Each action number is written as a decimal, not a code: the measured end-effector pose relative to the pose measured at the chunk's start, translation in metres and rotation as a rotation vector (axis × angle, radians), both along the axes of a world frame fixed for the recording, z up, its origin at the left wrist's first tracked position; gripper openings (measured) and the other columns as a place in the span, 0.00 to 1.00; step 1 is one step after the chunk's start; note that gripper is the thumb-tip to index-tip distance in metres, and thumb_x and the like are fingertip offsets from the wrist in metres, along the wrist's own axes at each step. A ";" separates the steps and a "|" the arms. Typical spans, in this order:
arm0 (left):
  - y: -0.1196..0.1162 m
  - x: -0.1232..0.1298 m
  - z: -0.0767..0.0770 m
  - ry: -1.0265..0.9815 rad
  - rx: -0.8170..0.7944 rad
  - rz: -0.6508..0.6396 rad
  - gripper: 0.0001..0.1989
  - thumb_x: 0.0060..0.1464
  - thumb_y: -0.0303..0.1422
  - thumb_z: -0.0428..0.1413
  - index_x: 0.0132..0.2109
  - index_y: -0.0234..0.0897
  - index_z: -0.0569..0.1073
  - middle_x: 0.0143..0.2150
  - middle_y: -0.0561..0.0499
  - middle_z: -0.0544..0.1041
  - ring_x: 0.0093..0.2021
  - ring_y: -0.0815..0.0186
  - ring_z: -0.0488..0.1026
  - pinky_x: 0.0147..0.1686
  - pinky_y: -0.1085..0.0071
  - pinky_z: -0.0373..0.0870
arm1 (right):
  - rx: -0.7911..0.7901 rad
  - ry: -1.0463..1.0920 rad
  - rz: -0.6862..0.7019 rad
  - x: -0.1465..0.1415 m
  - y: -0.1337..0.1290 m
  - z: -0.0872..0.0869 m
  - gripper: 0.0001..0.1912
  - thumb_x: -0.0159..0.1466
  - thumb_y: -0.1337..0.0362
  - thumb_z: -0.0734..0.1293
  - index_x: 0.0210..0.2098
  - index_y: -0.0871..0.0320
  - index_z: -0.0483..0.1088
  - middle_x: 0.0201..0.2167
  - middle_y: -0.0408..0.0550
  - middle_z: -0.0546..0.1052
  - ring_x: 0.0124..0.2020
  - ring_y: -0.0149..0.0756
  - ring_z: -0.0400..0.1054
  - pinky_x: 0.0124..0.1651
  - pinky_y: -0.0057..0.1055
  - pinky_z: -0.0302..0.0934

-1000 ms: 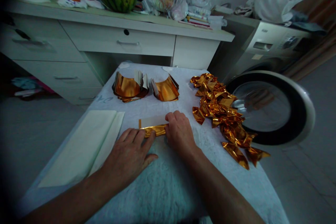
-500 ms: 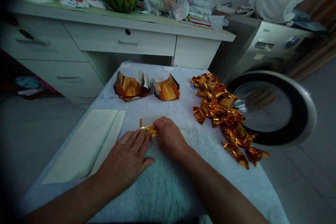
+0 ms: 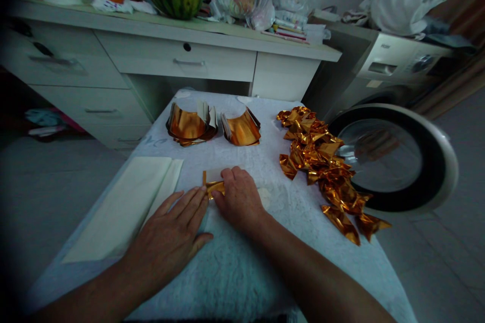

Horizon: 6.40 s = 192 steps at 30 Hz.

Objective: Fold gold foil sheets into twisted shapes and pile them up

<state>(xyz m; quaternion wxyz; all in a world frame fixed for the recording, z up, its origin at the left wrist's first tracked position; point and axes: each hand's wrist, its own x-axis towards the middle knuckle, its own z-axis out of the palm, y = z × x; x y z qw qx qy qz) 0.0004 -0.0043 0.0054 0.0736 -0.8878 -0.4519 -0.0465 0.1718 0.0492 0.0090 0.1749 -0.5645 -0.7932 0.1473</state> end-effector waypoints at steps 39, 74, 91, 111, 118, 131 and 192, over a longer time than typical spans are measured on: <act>0.008 -0.010 -0.004 -0.056 -0.044 -0.103 0.24 0.56 0.40 0.59 0.56 0.29 0.72 0.63 0.28 0.69 0.61 0.43 0.69 0.54 0.49 0.72 | -0.049 0.012 -0.037 0.072 0.010 0.004 0.43 0.58 0.70 0.68 0.70 0.58 0.49 0.50 0.59 0.66 0.50 0.47 0.63 0.57 0.48 0.60; 0.046 0.012 0.004 -0.177 -0.061 0.033 0.17 0.59 0.18 0.47 0.48 0.36 0.75 0.46 0.47 0.80 0.38 0.60 0.80 0.37 0.64 0.80 | 0.071 0.206 0.190 0.060 0.013 0.004 0.14 0.51 0.78 0.65 0.35 0.57 0.66 0.37 0.47 0.71 0.42 0.41 0.61 0.46 0.37 0.55; 0.053 0.016 -0.008 -0.494 -0.087 -0.026 0.15 0.59 0.25 0.54 0.53 0.34 0.71 0.62 0.37 0.66 0.61 0.51 0.67 0.59 0.52 0.70 | 0.155 0.140 0.225 0.053 0.007 -0.001 0.15 0.51 0.80 0.63 0.33 0.56 0.70 0.38 0.46 0.71 0.44 0.40 0.60 0.47 0.37 0.51; 0.057 0.022 -0.002 -0.592 -0.272 -0.074 0.06 0.58 0.24 0.55 0.34 0.37 0.73 0.37 0.50 0.74 0.42 0.60 0.70 0.45 0.60 0.71 | -0.105 0.202 0.275 0.061 0.012 0.005 0.05 0.61 0.73 0.70 0.33 0.57 0.72 0.34 0.44 0.73 0.41 0.37 0.63 0.45 0.34 0.53; 0.055 0.026 0.002 -0.621 -0.303 0.025 0.06 0.57 0.22 0.54 0.33 0.37 0.70 0.38 0.49 0.71 0.44 0.59 0.68 0.46 0.58 0.70 | -0.147 0.183 0.218 0.061 0.011 0.011 0.05 0.62 0.74 0.68 0.34 0.58 0.72 0.37 0.45 0.71 0.42 0.37 0.62 0.47 0.35 0.54; 0.056 0.032 -0.003 -0.591 -0.290 0.092 0.07 0.61 0.26 0.51 0.35 0.36 0.73 0.40 0.46 0.69 0.45 0.56 0.67 0.48 0.54 0.70 | -0.133 0.157 0.088 0.053 0.010 0.005 0.05 0.63 0.72 0.67 0.30 0.59 0.72 0.38 0.48 0.70 0.42 0.38 0.60 0.48 0.37 0.54; 0.058 0.032 -0.010 -0.714 -0.234 0.069 0.12 0.56 0.22 0.57 0.43 0.41 0.80 0.39 0.49 0.70 0.44 0.58 0.66 0.47 0.57 0.68 | 0.024 -0.081 -0.191 0.031 -0.001 0.000 0.20 0.63 0.51 0.64 0.47 0.59 0.66 0.46 0.55 0.69 0.47 0.49 0.60 0.48 0.45 0.56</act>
